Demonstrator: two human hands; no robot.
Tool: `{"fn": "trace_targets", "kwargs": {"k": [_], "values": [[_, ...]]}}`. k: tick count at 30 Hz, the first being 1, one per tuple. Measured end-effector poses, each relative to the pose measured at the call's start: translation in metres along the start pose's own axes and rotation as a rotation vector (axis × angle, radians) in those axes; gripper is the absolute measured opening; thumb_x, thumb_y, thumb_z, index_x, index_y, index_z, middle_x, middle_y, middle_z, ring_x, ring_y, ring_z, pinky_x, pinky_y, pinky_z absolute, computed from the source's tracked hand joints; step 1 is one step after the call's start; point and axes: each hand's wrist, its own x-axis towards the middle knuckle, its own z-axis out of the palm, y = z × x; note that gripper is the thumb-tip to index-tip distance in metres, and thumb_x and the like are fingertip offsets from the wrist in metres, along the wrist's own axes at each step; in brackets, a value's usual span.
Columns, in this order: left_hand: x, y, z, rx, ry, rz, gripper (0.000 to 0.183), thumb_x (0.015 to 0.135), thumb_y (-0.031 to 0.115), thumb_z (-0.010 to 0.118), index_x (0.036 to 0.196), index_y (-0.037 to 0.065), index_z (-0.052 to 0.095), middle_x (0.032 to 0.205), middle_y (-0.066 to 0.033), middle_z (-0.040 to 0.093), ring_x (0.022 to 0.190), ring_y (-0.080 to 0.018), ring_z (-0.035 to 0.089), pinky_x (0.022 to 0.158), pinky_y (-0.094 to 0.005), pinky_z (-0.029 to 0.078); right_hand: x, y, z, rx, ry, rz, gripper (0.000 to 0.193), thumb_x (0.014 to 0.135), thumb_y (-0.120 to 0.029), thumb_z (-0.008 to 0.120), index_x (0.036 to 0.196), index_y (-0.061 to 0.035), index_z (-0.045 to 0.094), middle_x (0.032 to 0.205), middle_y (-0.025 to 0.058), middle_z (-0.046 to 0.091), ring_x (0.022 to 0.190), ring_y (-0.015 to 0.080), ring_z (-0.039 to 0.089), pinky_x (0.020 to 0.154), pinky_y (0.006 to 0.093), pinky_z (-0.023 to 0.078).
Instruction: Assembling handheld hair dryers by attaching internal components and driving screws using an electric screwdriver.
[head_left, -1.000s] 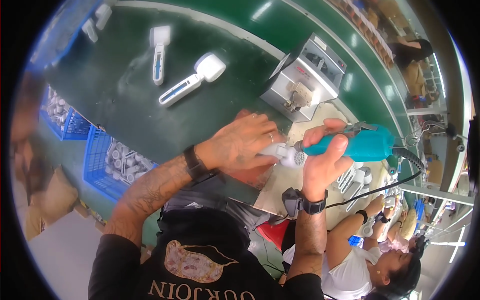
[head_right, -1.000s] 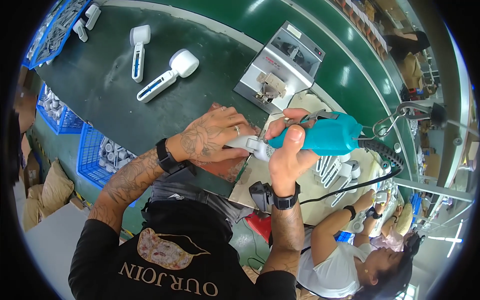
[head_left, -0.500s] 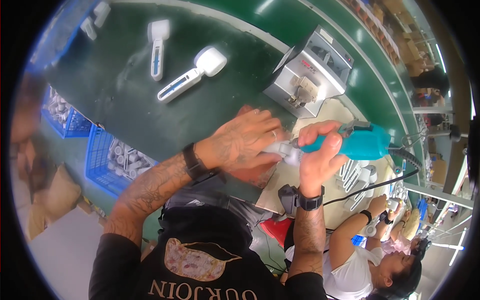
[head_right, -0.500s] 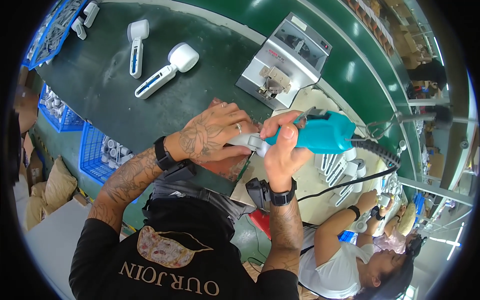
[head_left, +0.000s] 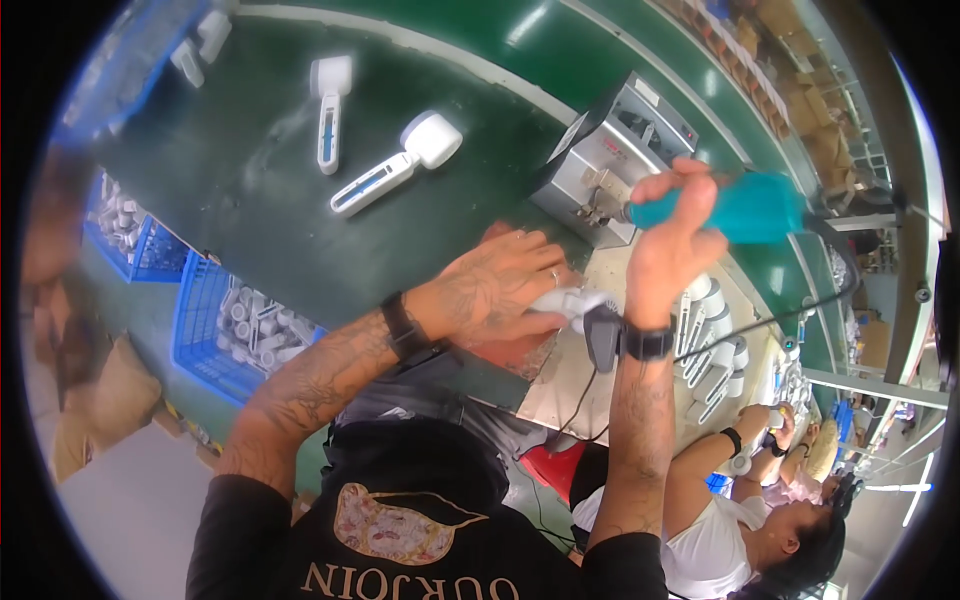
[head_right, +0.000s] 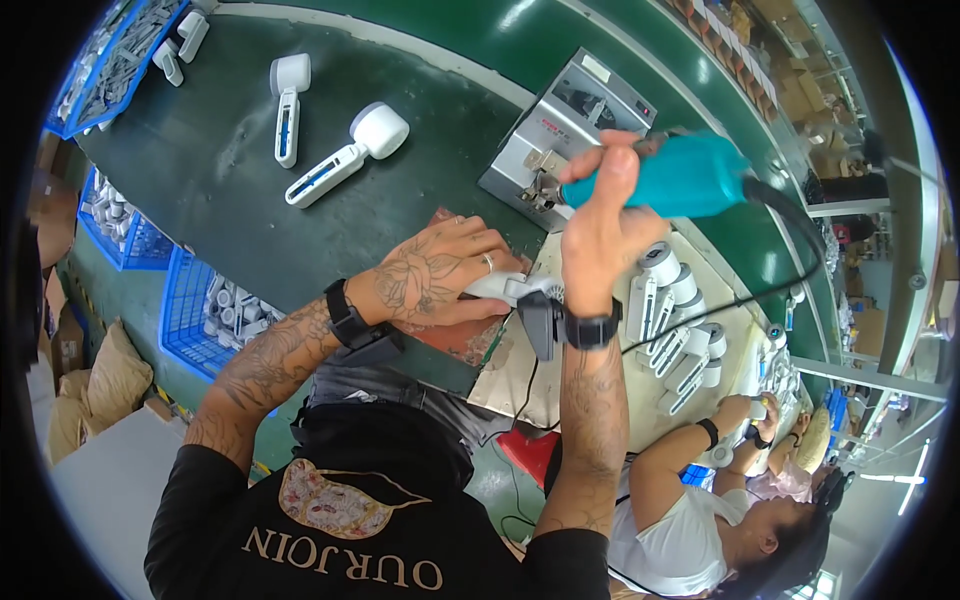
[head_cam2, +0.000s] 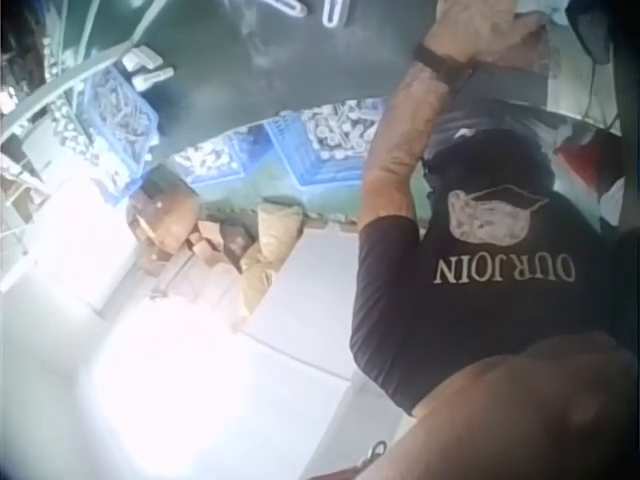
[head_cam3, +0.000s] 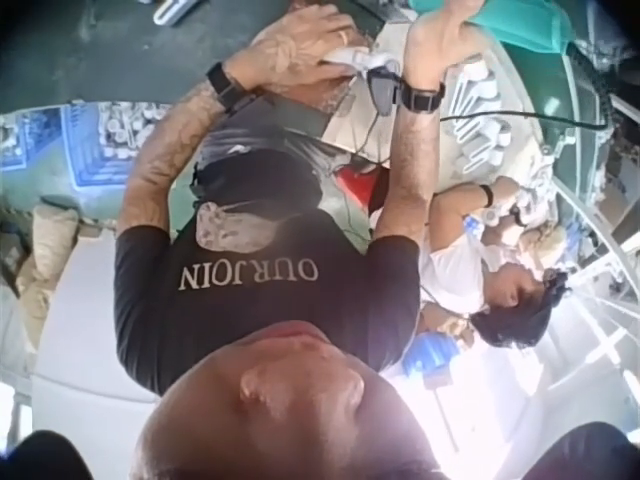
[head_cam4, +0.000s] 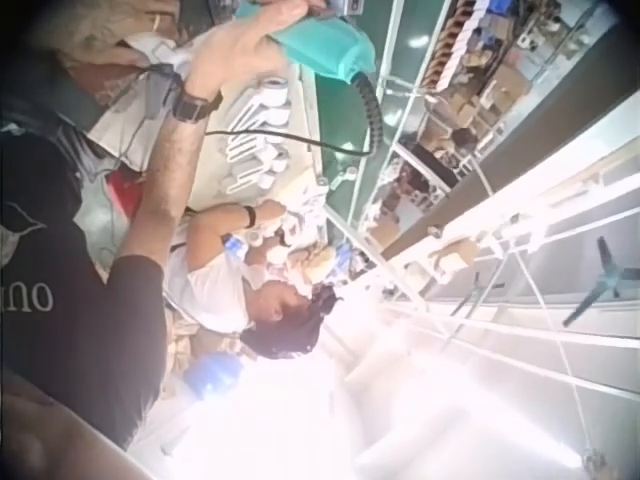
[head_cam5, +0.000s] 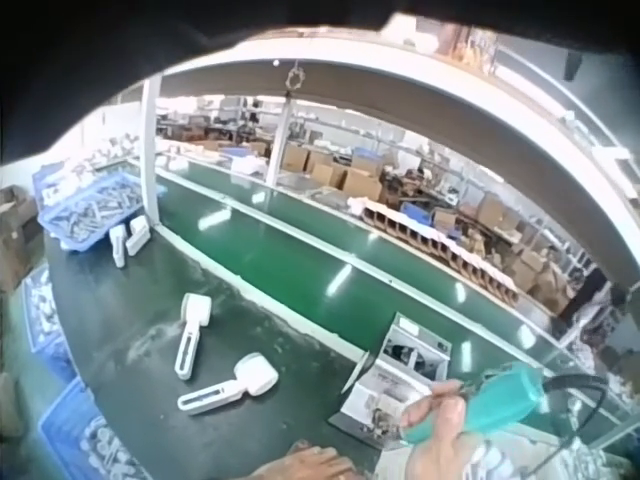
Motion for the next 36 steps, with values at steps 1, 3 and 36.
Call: {"fn": "trace_targets", "kwargs": {"k": [1, 3, 36], "values": [[0.001, 0.001, -0.002, -0.015, -0.047, -0.019, 0.044, 0.092, 0.039, 0.069, 0.124, 0.009, 0.064, 0.111, -0.0091, 0.059, 0.105, -0.0291, 0.055, 0.096, -0.041, 0.047, 0.006, 0.011, 0.002, 0.058, 0.003, -0.036, 0.043, 0.108, -0.041, 0.051, 0.109, 0.0025, 0.056, 0.077, 0.0077, 0.059, 0.071, 0.0188, 0.061, 0.063, 0.0311, 0.048], [0.001, 0.002, -0.002, -0.017, -0.087, -0.046, 0.045, 0.093, 0.042, 0.068, 0.126, 0.012, 0.063, 0.11, -0.007, 0.058, 0.105, -0.0274, 0.055, 0.098, -0.0401, 0.045, 0.008, 0.03, 0.004, 0.144, -0.027, -0.076, 0.038, 0.108, -0.036, 0.054, 0.107, 0.0022, 0.056, 0.078, 0.0081, 0.059, 0.07, 0.0188, 0.06, 0.062, 0.0316, 0.048], [0.007, 0.004, -0.003, -0.013, -0.141, -0.092, 0.031, 0.094, 0.025, 0.063, 0.122, 0.012, 0.068, 0.113, -0.0073, 0.062, 0.1, -0.0299, 0.056, 0.09, -0.0431, 0.046, -0.089, 0.002, -0.045, 0.311, -0.096, 0.102, 0.05, 0.1, -0.05, 0.063, 0.1, -0.0009, 0.051, 0.07, 0.0082, 0.052, 0.058, 0.021, 0.051, 0.057, 0.0368, 0.046]]}}
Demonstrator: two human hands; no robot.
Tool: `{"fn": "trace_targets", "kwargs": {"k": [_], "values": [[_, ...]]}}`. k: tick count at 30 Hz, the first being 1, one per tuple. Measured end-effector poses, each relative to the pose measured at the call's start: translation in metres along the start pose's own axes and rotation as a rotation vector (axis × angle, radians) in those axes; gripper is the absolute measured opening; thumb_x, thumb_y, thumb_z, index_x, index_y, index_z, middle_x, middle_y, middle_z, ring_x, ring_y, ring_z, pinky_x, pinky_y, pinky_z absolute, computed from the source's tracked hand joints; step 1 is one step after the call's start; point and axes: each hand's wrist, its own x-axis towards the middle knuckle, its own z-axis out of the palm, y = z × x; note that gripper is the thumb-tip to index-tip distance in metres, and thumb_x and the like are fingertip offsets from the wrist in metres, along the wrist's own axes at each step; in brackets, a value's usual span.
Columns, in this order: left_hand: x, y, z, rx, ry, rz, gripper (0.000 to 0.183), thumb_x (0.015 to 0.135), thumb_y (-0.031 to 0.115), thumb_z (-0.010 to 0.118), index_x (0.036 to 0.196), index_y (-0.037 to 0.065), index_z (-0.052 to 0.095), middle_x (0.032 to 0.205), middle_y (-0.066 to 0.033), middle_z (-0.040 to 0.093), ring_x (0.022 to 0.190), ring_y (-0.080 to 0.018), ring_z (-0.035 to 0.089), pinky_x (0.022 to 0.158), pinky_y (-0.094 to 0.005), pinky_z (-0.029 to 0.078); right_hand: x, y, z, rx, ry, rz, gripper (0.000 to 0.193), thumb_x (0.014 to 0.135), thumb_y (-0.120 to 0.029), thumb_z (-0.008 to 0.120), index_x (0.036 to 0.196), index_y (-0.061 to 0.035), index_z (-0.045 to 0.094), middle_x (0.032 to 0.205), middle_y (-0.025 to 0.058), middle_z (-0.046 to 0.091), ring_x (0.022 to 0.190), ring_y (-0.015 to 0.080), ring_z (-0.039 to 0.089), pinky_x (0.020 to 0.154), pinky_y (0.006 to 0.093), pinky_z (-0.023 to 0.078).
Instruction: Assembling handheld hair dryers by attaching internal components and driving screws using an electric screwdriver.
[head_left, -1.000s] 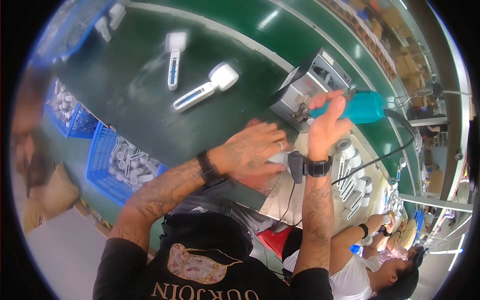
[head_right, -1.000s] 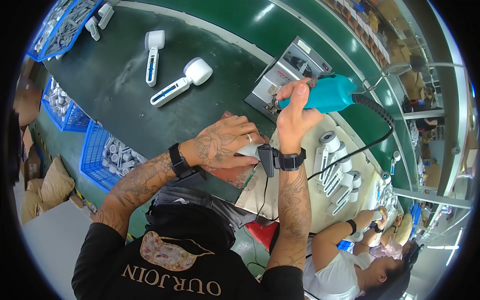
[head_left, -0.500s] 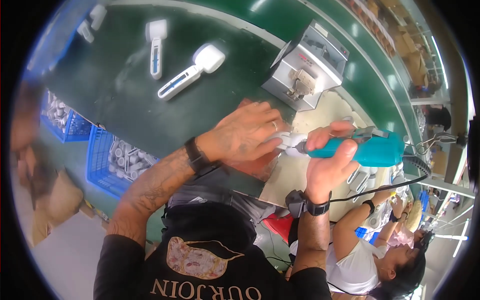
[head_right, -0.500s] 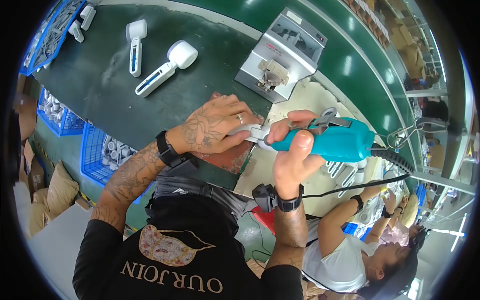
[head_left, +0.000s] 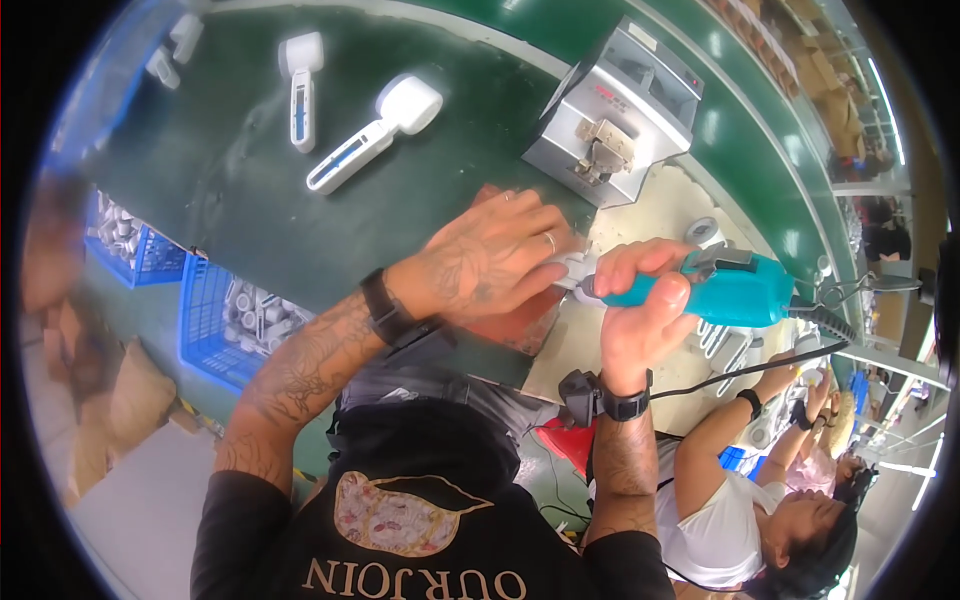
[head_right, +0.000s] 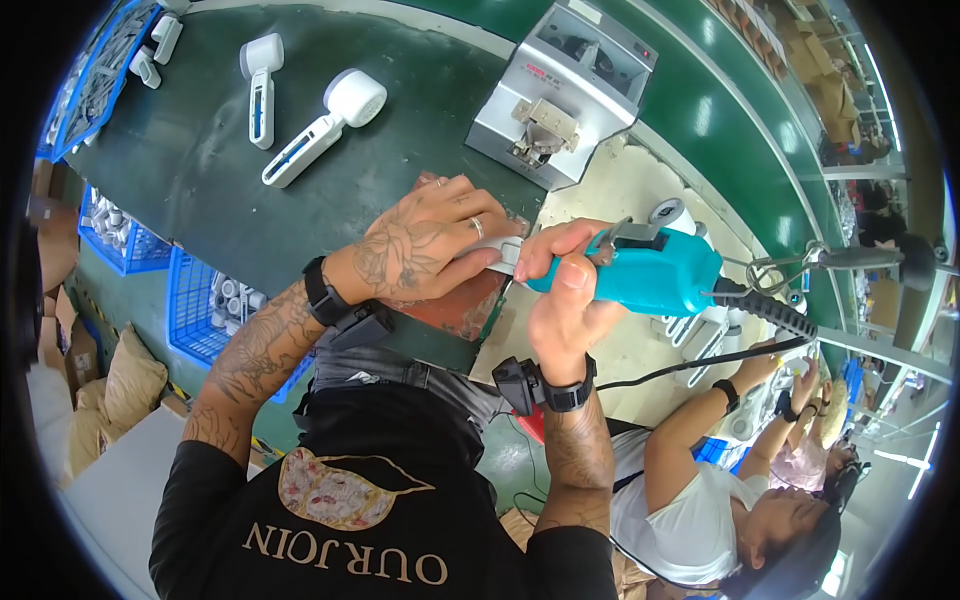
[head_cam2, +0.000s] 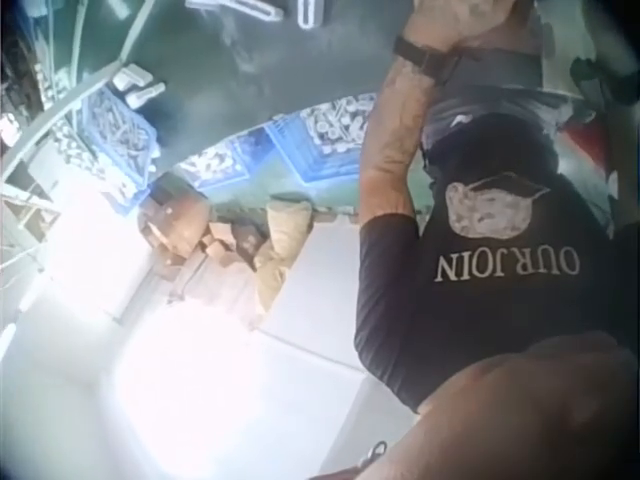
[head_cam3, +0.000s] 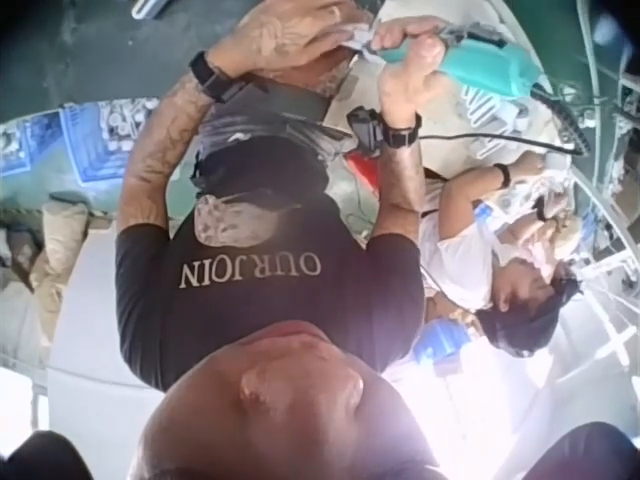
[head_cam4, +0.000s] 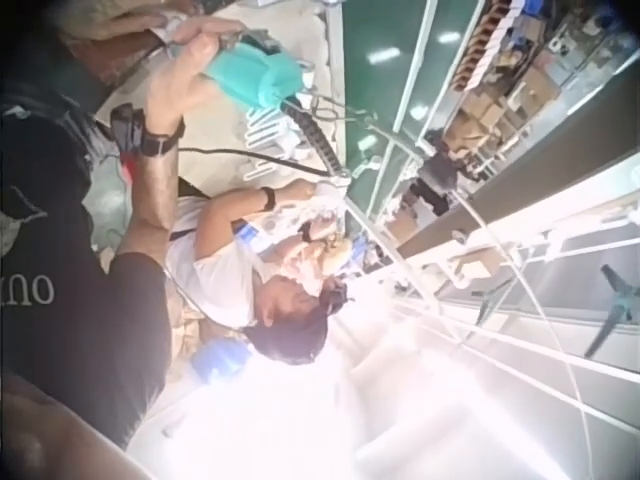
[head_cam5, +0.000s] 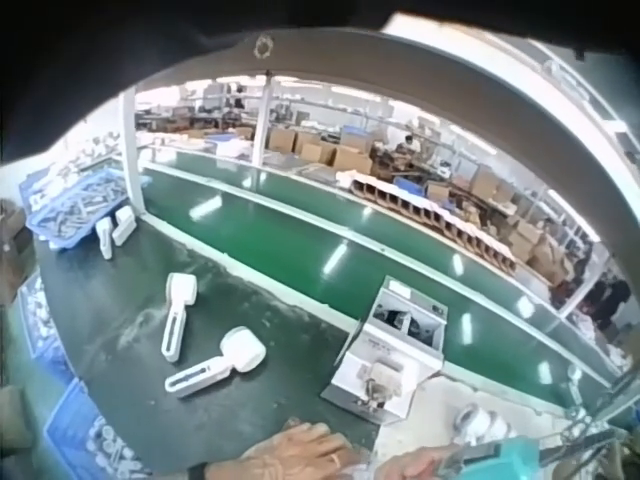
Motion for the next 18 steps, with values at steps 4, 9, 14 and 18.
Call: {"fn": "trace_targets", "kwargs": {"k": [4, 9, 14, 18], "values": [[0.004, 0.003, -0.004, 0.042, 0.058, 0.053, 0.034, 0.094, 0.025, 0.063, 0.124, 0.01, 0.066, 0.121, -0.0083, 0.063, 0.103, -0.0307, 0.057, 0.092, -0.0427, 0.047, -0.002, -0.004, 0.005, 0.03, 0.023, 0.039, 0.046, 0.099, -0.046, 0.065, 0.097, -0.0028, 0.05, 0.071, 0.0083, 0.052, 0.063, 0.0215, 0.053, 0.059, 0.0374, 0.047], [-0.007, 0.0, 0.0, 0.004, 0.104, 0.164, 0.032, 0.091, 0.027, 0.068, 0.118, 0.009, 0.065, 0.122, -0.0096, 0.062, 0.106, -0.0301, 0.058, 0.093, -0.043, 0.048, -0.017, 0.001, -0.004, 0.061, 0.114, 0.039, 0.048, 0.098, -0.05, 0.064, 0.107, -0.0038, 0.057, 0.073, 0.0063, 0.052, 0.067, 0.0197, 0.052, 0.062, 0.0333, 0.044], [-0.032, 0.016, -0.004, 0.27, 0.2, 0.335, 0.04, 0.081, 0.03, 0.073, 0.114, 0.009, 0.064, 0.113, -0.0123, 0.064, 0.112, -0.0282, 0.062, 0.094, -0.0396, 0.052, -0.031, -0.048, -0.015, 0.204, 0.21, -0.104, 0.053, 0.101, -0.06, 0.054, 0.109, -0.0084, 0.062, 0.069, -0.0017, 0.041, 0.063, 0.0116, 0.039, 0.059, 0.0281, 0.033], [-0.052, 0.013, -0.018, 0.152, 0.401, 0.07, 0.031, 0.087, 0.021, 0.074, 0.116, 0.011, 0.066, 0.105, -0.0082, 0.067, 0.091, -0.0279, 0.066, 0.082, -0.0405, 0.054, -0.047, -0.071, -0.031, 0.09, 0.409, -0.157, 0.059, 0.101, -0.067, 0.048, 0.103, -0.0091, 0.059, 0.065, -0.0015, 0.041, 0.056, 0.0095, 0.038, 0.055, 0.0237, 0.032]]}}
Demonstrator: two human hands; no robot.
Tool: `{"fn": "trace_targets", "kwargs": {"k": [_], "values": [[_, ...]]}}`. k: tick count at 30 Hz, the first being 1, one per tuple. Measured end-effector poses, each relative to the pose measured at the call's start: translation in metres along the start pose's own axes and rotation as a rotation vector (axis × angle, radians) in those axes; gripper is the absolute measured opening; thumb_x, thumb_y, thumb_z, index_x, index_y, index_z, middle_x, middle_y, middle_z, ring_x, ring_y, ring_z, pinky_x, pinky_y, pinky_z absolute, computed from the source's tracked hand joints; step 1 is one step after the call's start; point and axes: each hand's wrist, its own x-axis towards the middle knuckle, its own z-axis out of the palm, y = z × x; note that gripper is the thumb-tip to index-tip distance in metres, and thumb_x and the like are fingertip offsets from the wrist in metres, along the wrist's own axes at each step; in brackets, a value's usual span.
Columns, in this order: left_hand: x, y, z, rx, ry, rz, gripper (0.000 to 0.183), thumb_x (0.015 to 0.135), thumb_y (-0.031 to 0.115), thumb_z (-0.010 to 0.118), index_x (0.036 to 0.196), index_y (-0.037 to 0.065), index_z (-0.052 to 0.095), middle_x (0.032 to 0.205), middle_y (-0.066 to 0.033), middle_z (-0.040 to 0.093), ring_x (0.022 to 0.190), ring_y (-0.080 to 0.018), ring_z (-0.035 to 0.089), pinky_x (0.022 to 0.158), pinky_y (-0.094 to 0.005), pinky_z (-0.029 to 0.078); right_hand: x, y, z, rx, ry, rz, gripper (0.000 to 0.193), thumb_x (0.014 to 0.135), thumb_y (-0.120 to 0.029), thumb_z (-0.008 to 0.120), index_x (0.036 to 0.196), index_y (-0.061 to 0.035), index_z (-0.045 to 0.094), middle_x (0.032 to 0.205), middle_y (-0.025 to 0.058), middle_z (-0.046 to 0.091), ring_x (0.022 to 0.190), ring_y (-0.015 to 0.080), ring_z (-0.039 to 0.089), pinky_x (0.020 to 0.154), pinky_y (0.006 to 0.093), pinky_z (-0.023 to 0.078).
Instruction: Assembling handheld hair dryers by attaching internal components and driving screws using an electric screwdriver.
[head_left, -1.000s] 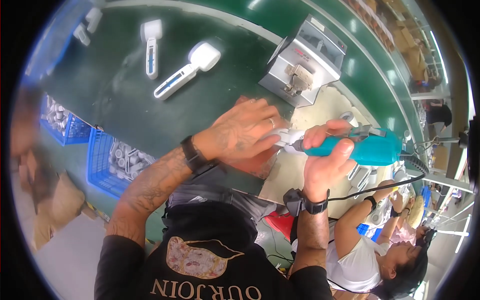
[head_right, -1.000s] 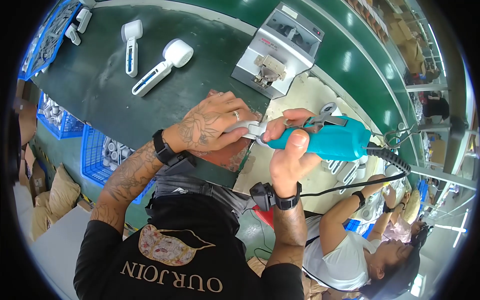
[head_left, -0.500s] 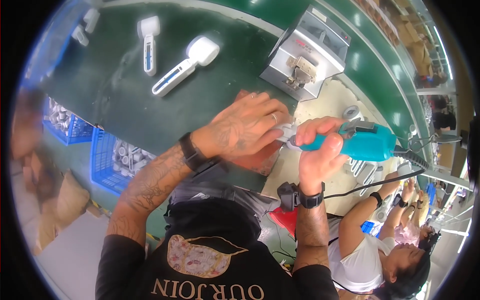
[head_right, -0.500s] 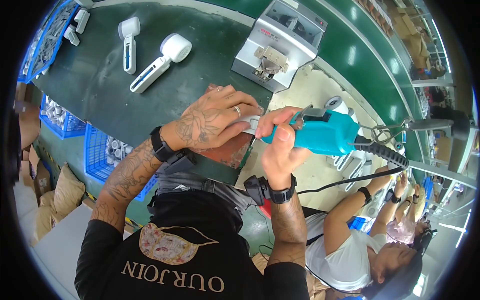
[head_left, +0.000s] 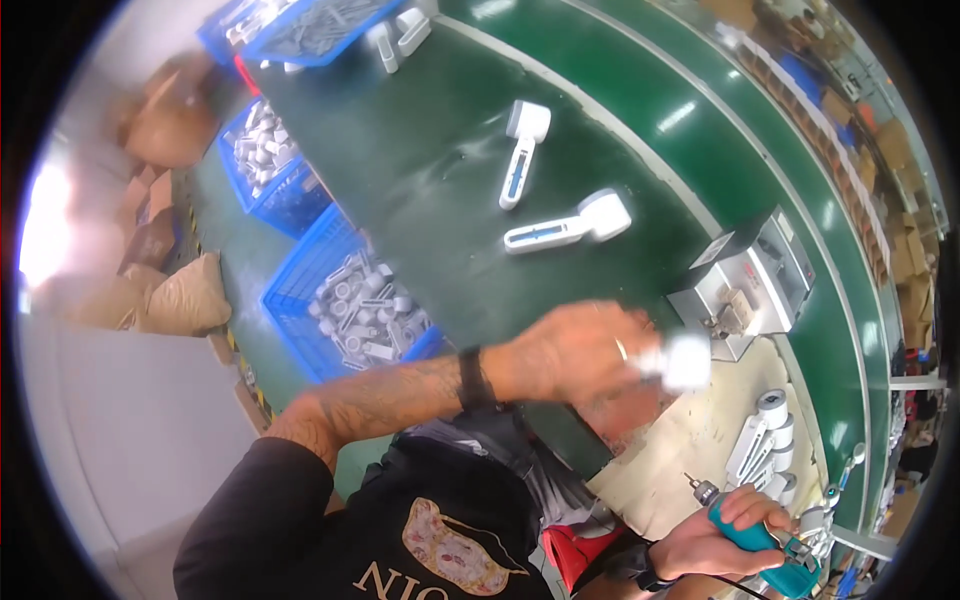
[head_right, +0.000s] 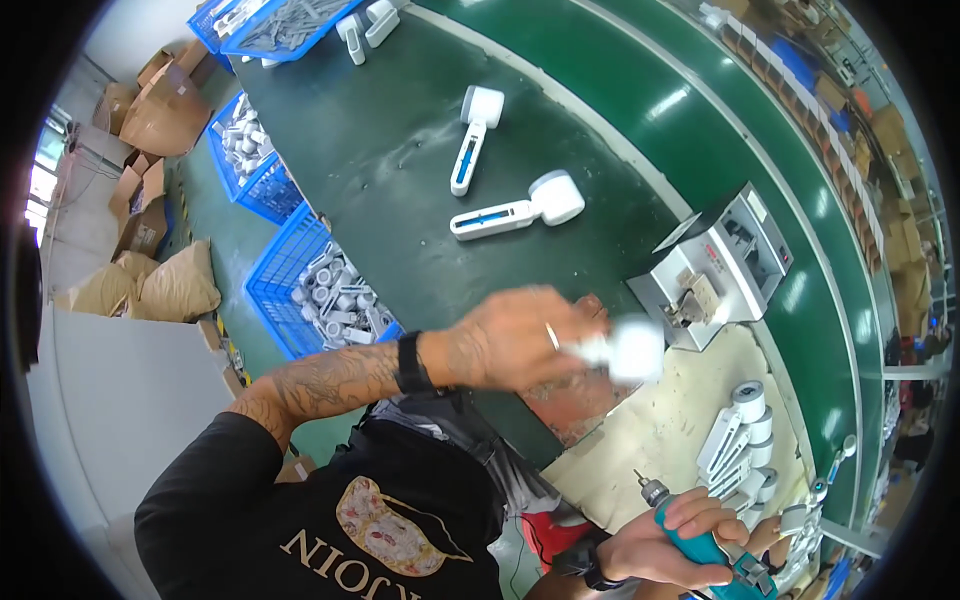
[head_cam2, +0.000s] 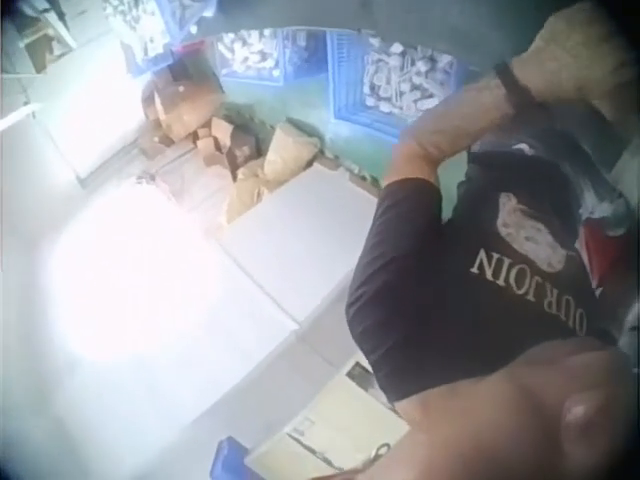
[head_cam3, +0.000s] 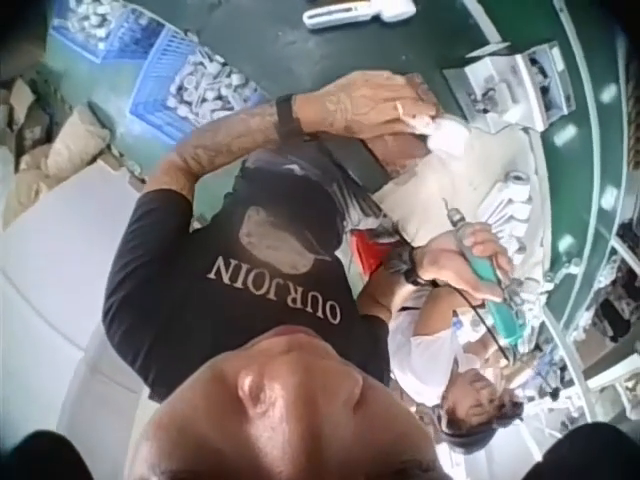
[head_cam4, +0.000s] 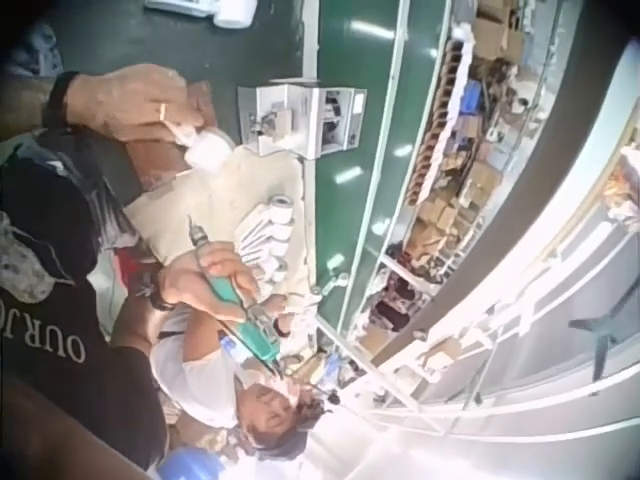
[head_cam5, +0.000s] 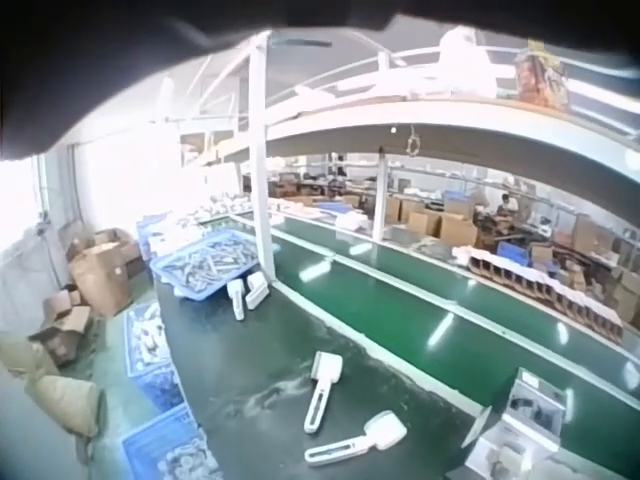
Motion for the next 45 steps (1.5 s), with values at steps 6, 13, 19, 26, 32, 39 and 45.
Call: {"fn": "trace_targets", "kwargs": {"k": [6, 13, 19, 26, 32, 39, 45], "values": [[-0.024, -0.048, -0.036, 0.463, -0.012, -0.46, 0.036, 0.083, 0.025, 0.08, 0.113, 0.01, 0.066, 0.133, -0.0111, 0.056, 0.129, -0.0365, 0.049, 0.106, -0.0517, 0.04, -0.013, 0.015, -0.025, -0.047, -0.099, 0.086, 0.059, 0.102, -0.065, 0.048, 0.104, -0.0068, 0.059, 0.066, -0.0015, 0.039, 0.06, 0.0109, 0.036, 0.056, 0.0254, 0.029], [-0.015, -0.106, -0.076, 0.623, -0.038, -0.465, 0.049, 0.083, 0.052, 0.078, 0.117, 0.018, 0.065, 0.137, -0.0155, 0.051, 0.139, -0.0429, 0.039, 0.109, -0.0582, 0.037, -0.024, 0.022, -0.021, -0.089, -0.208, 0.111, 0.065, 0.098, -0.07, 0.051, 0.108, -0.0068, 0.056, 0.066, 0.0012, 0.043, 0.058, 0.0125, 0.039, 0.055, 0.0254, 0.031], [-0.025, -0.131, -0.08, 0.665, -0.03, -0.448, 0.045, 0.085, 0.042, 0.077, 0.117, 0.013, 0.065, 0.12, -0.0156, 0.06, 0.117, -0.0365, 0.052, 0.092, -0.0507, 0.047, -0.037, 0.023, -0.038, -0.111, -0.226, 0.101, 0.068, 0.094, -0.072, 0.057, 0.109, -0.0058, 0.055, 0.065, 0.0017, 0.045, 0.057, 0.0132, 0.044, 0.053, 0.027, 0.033], [0.046, -0.03, -0.028, 0.225, 0.139, -0.212, 0.038, 0.082, 0.019, 0.083, 0.112, 0.005, 0.066, 0.11, -0.0142, 0.067, 0.101, -0.0357, 0.065, 0.087, -0.0424, 0.054, -0.042, 0.004, -0.05, -0.119, -0.152, 0.16, 0.074, 0.088, -0.071, 0.065, 0.107, -0.0007, 0.049, 0.067, 0.0091, 0.054, 0.056, 0.0207, 0.055, 0.05, 0.0322, 0.046], [0.13, 0.061, 0.153, -0.348, -0.354, -0.257, 0.051, 0.091, 0.057, 0.063, 0.088, 0.006, 0.067, 0.082, -0.0182, 0.069, 0.086, -0.0397, 0.067, 0.075, -0.0509, 0.051, -0.041, -0.015, -0.043, -0.148, -0.172, 0.156, 0.074, 0.088, -0.068, 0.068, 0.11, 0.0008, 0.048, 0.073, 0.0095, 0.055, 0.06, 0.0206, 0.057, 0.053, 0.0315, 0.047], [0.164, 0.081, 0.223, -0.225, -0.663, -0.528, 0.063, 0.089, 0.062, 0.059, 0.106, 0.003, 0.071, 0.106, -0.0202, 0.07, 0.106, -0.0377, 0.065, 0.094, -0.0505, 0.049, -0.056, -0.029, -0.059, -0.285, -0.169, 0.15, 0.073, 0.092, -0.07, 0.062, 0.108, 0.0002, 0.048, 0.069, 0.008, 0.052, 0.056, 0.0188, 0.053, 0.049, 0.0301, 0.044], [0.13, 0.066, 0.19, -0.174, -0.385, -0.304, 0.042, 0.087, 0.04, 0.065, 0.107, 0.004, 0.062, 0.101, -0.0175, 0.067, 0.092, -0.0374, 0.066, 0.082, -0.0473, 0.052, -0.049, -0.016, -0.081, -0.231, -0.139, 0.181, 0.064, 0.092, -0.052, 0.075, 0.112, 0.0037, 0.051, 0.08, 0.0128, 0.061, 0.068, 0.0221, 0.061, 0.062, 0.0342, 0.053]]}}
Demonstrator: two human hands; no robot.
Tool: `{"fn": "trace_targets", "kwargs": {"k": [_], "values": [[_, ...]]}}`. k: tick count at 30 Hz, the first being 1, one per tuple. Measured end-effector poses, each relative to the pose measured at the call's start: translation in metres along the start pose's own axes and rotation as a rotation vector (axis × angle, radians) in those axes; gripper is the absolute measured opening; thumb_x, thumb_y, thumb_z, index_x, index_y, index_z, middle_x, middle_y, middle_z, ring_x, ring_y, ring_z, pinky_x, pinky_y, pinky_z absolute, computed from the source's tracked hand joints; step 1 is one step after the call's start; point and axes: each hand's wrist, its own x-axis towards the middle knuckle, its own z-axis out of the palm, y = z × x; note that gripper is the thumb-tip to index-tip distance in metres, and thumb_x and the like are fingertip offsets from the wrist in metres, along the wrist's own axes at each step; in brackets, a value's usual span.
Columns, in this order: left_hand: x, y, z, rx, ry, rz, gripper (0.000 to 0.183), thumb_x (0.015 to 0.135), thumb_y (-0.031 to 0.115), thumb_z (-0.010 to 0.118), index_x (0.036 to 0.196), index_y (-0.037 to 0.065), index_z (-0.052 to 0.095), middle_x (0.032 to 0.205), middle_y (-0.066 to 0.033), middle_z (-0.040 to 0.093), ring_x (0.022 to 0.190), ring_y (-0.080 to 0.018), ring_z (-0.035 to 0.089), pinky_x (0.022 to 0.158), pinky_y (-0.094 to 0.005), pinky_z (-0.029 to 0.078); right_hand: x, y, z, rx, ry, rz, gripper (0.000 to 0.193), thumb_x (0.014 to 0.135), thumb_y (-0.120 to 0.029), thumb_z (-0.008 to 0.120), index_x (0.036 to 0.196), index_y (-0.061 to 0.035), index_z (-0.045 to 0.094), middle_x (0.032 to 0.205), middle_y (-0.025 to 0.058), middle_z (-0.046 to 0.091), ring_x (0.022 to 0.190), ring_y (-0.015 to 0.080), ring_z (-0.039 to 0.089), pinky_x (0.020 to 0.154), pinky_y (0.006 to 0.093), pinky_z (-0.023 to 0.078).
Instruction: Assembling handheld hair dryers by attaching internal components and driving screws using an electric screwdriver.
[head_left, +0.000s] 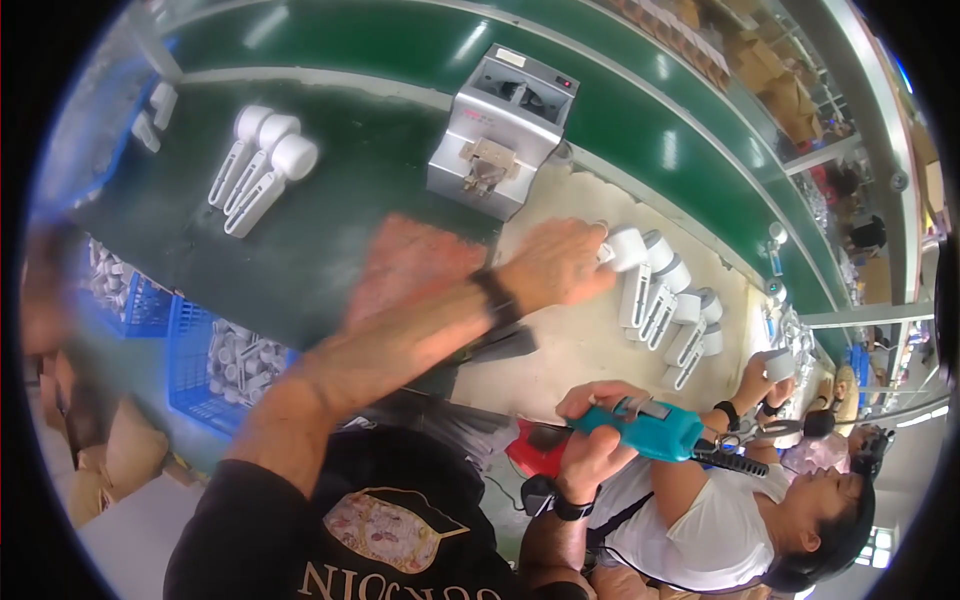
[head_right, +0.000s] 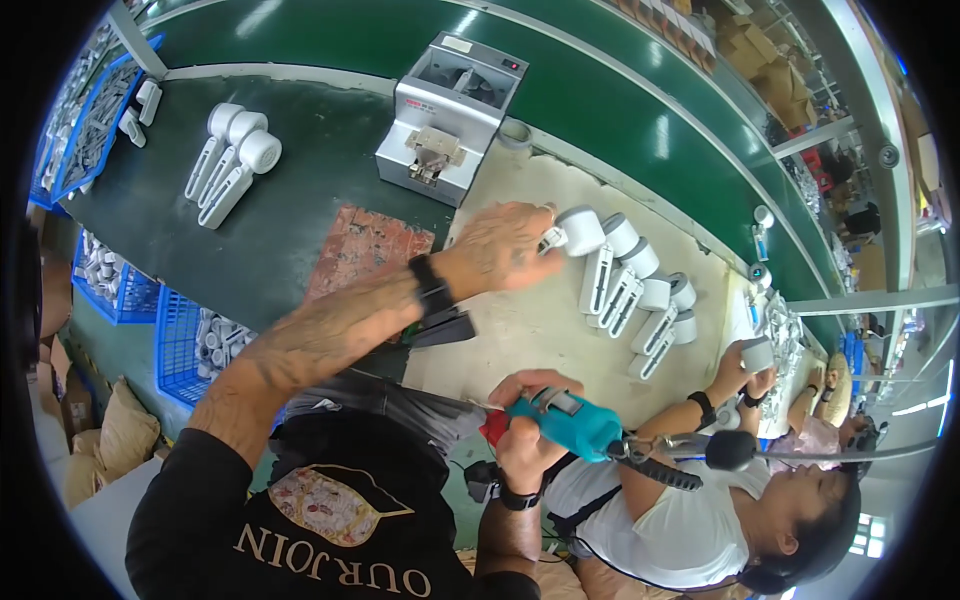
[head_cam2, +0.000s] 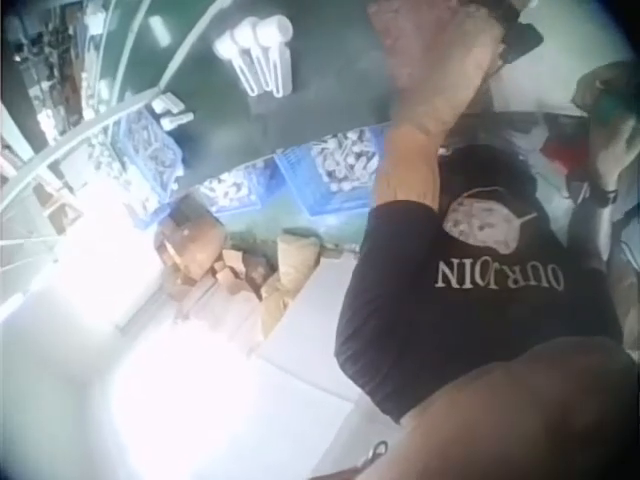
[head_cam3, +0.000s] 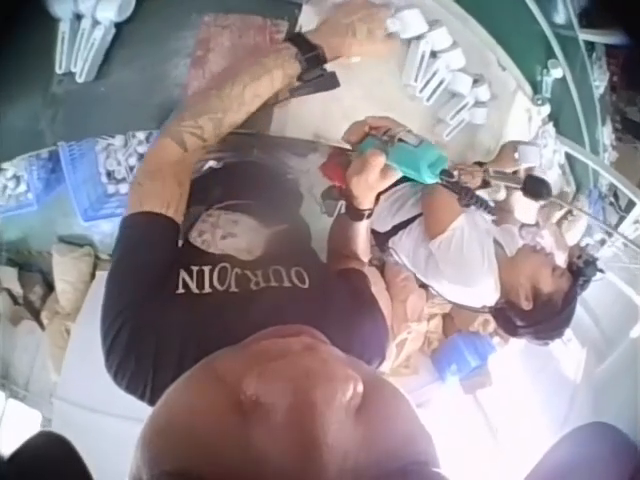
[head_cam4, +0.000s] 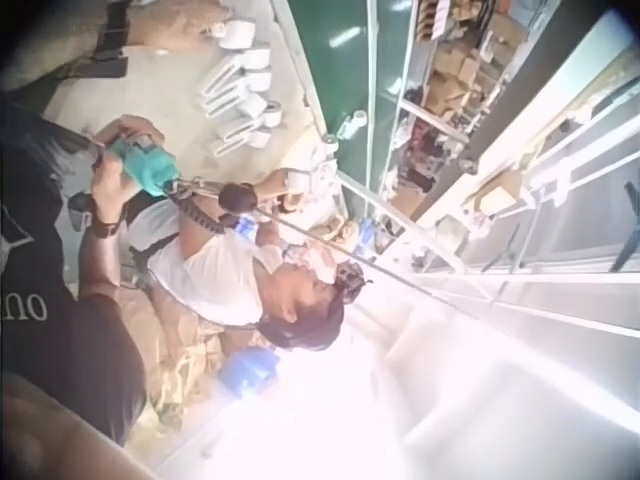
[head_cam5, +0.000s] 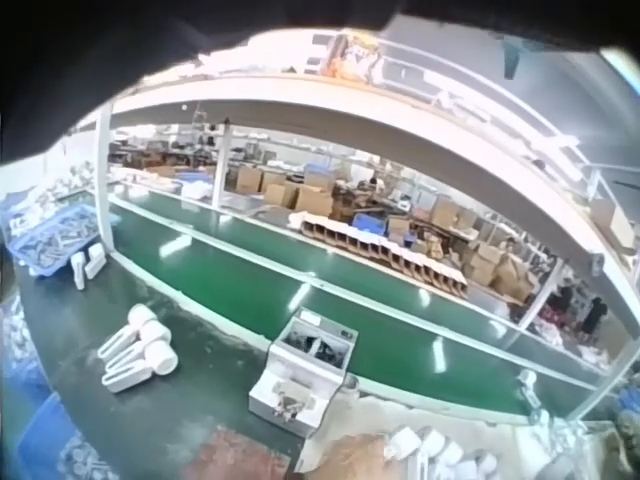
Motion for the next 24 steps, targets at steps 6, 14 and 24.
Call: {"fn": "trace_targets", "kwargs": {"k": [6, 14, 24], "values": [[-0.078, -0.01, -0.081, -0.173, 0.037, 0.224, 0.028, 0.081, 0.019, 0.074, 0.103, 0.006, 0.065, 0.096, -0.0108, 0.064, 0.082, -0.0339, 0.066, 0.071, -0.0413, 0.053, 0.038, 0.035, 0.019, -0.129, -0.043, 0.029, 0.067, 0.094, -0.059, 0.067, 0.113, 0.0035, 0.054, 0.078, 0.009, 0.058, 0.071, 0.0235, 0.063, 0.068, 0.0362, 0.053], [-0.113, -0.052, -0.111, -0.215, 0.09, 0.177, 0.024, 0.083, 0.021, 0.079, 0.098, 0.005, 0.068, 0.094, -0.0095, 0.062, 0.082, -0.0308, 0.066, 0.073, -0.0415, 0.053, 0.061, 0.027, 0.059, -0.16, -0.126, 0.056, 0.067, 0.095, -0.062, 0.064, 0.114, 0.0018, 0.055, 0.08, 0.0085, 0.059, 0.074, 0.0225, 0.063, 0.069, 0.035, 0.051], [-0.112, -0.083, -0.126, 0.002, -0.072, 0.294, 0.038, 0.089, 0.038, 0.075, 0.111, 0.008, 0.07, 0.104, -0.0085, 0.061, 0.103, -0.0287, 0.056, 0.093, -0.0425, 0.047, 0.164, 0.023, 0.156, 0.017, -0.05, -0.192, 0.049, 0.108, -0.044, 0.049, 0.113, 0.0036, 0.058, 0.073, 0.007, 0.054, 0.067, 0.0188, 0.055, 0.063, 0.0333, 0.046]]}}
